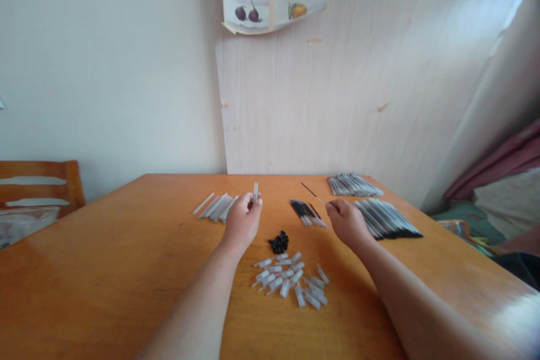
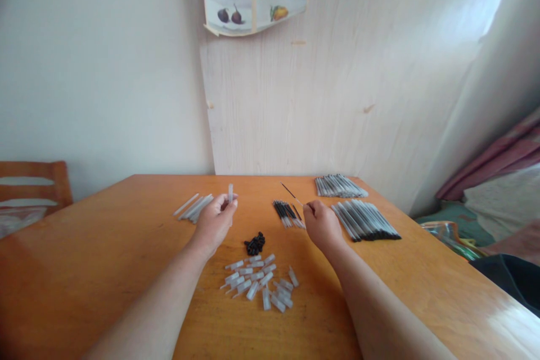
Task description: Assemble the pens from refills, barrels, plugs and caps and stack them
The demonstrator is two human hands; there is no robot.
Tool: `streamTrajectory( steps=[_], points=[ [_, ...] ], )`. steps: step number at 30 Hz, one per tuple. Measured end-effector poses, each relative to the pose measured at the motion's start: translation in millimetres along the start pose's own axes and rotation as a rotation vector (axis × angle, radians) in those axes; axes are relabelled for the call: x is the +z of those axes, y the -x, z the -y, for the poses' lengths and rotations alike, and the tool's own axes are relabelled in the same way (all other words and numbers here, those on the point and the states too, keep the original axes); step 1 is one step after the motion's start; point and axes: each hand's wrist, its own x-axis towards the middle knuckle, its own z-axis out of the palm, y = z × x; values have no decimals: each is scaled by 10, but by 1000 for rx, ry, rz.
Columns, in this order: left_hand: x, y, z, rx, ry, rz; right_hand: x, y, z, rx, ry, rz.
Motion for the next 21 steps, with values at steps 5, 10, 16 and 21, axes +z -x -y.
streamTrajectory(
  steps=[5, 10, 16, 21],
  points=[
    [3, -4, 20, 81, -149, 61, -76, 84, 103, -7, -450, 108],
    [-26, 6, -11, 141, -305, 120, -213, 209, 265, -6, -828, 373],
    [-46, 8, -7, 190, -447, 118, -270, 238, 294, 17, -915, 424],
    [-50, 5, 13, 228, -499, 112, -239, 216, 247, 11, -892, 418]
  ],
)
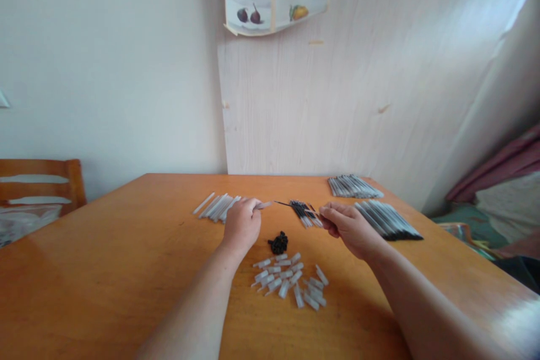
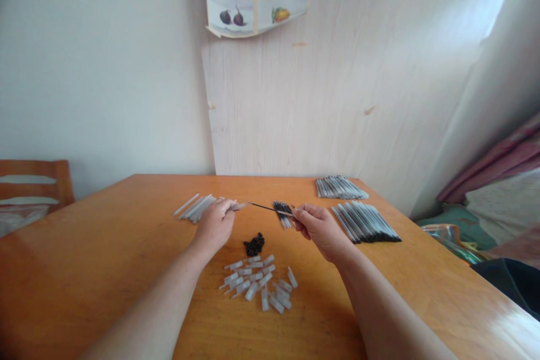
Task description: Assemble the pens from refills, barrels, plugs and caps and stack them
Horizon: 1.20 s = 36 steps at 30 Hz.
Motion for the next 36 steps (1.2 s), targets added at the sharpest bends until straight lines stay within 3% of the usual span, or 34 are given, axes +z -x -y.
streamTrajectory(
  steps=[12, 17, 26, 36],
  points=[
    [-39, 22, -42, 66, -129, 52, -3, -12, -31, 18, 62, 15],
    [-17, 55, -87, 110, -181, 116, 7, -10, -8, -11, 65, -72],
    [39, 124, -250, 167, -106, 242, 205, 24, 3, -28, 132, -103],
    [43, 115, -230, 113, 52, 242, 257, 48, 13, -13, 188, -65]
  ],
)
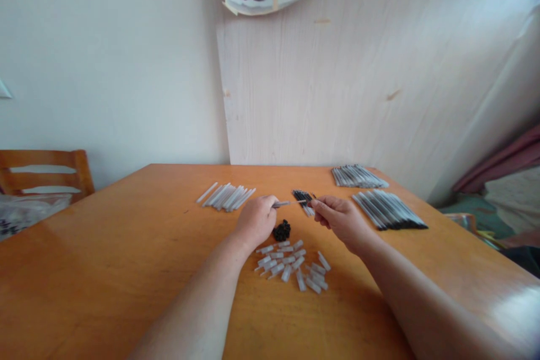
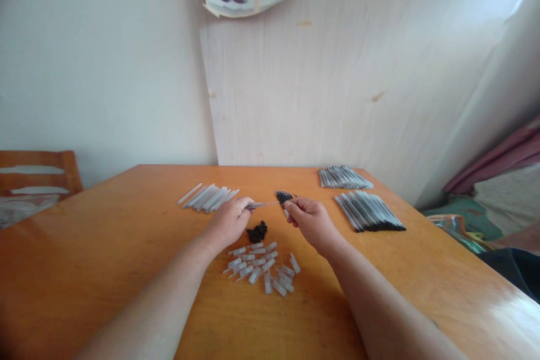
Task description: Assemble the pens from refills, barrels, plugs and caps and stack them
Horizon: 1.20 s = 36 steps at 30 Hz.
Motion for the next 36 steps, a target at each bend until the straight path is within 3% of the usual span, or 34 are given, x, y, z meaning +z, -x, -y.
streamTrajectory(
  steps=[6, 12, 15, 21, 28, 36],
  points=[
    [8, -32, 23, -134, 222, -63, 65, -5, -68, 3, 104, 61],
    [-31, -56, -21, -186, 281, -70, 201, -48, -233, -263, 371, 151],
    [-54, -58, -52, -210, 285, -64, 257, -35, -223, -327, 505, 190],
    [-50, -52, -45, -187, 263, -64, 303, 10, -128, -241, 628, 254],
    [-12, -56, 2, -159, 250, -72, 354, 5, -138, -253, 682, 256],
    [-20, -57, -18, -172, 244, -62, 368, -24, -170, -236, 586, 228]
  ],
)
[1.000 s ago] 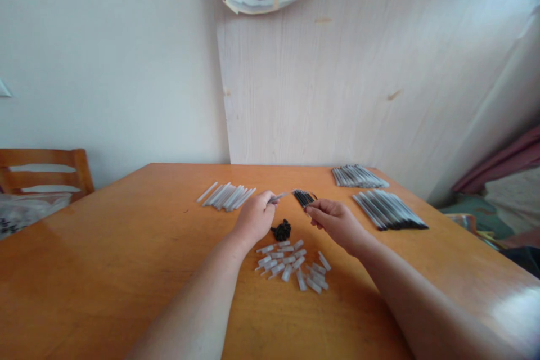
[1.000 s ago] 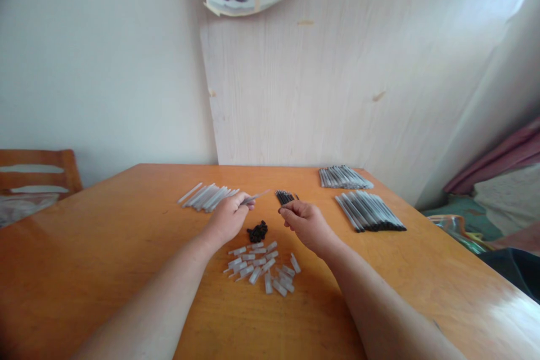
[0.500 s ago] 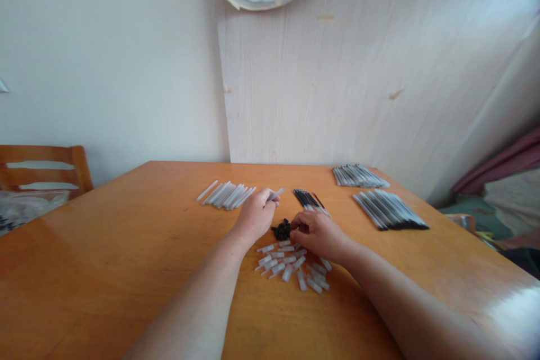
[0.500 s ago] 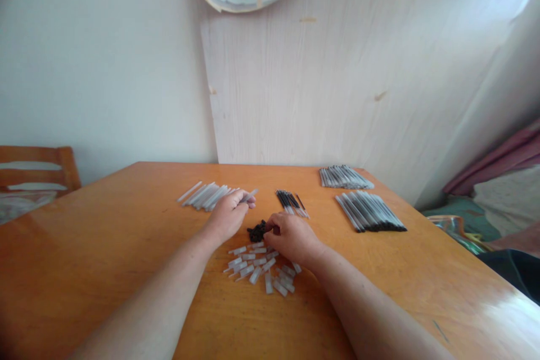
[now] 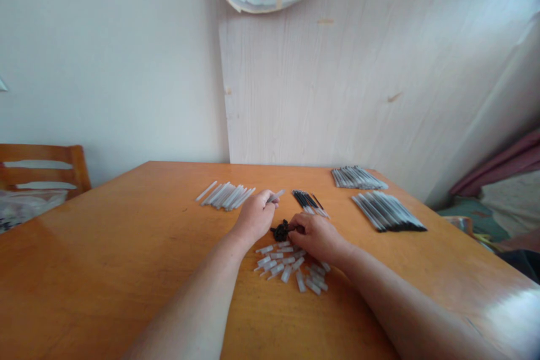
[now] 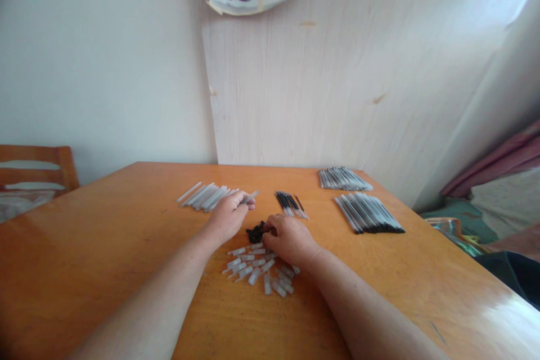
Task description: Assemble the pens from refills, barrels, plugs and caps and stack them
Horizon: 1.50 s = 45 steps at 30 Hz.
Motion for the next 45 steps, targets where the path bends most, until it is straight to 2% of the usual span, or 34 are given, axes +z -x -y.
streamTrajectory(
  steps=[2, 4, 8, 13, 22, 36, 45],
  points=[
    [3, 1, 1, -4, 2, 4, -21, -10, -4, 47, -161, -49],
    [12, 4, 4, -17, 1, 19, -57, -10, -3, 115, -414, -85],
    [32, 16, -4, -33, 12, 51, -138, 25, -11, 230, -894, -73],
    [51, 31, -7, -12, 17, 106, -173, 49, -40, 265, -1131, -77],
    [118, 46, 28, 32, 19, 172, -222, 55, -2, 227, -1165, -123],
    [100, 79, -40, 111, -110, 189, -201, 24, -28, 104, -878, -301],
    [73, 93, -86, 143, -180, 194, -171, 23, 27, 93, -785, -302]
  ],
)
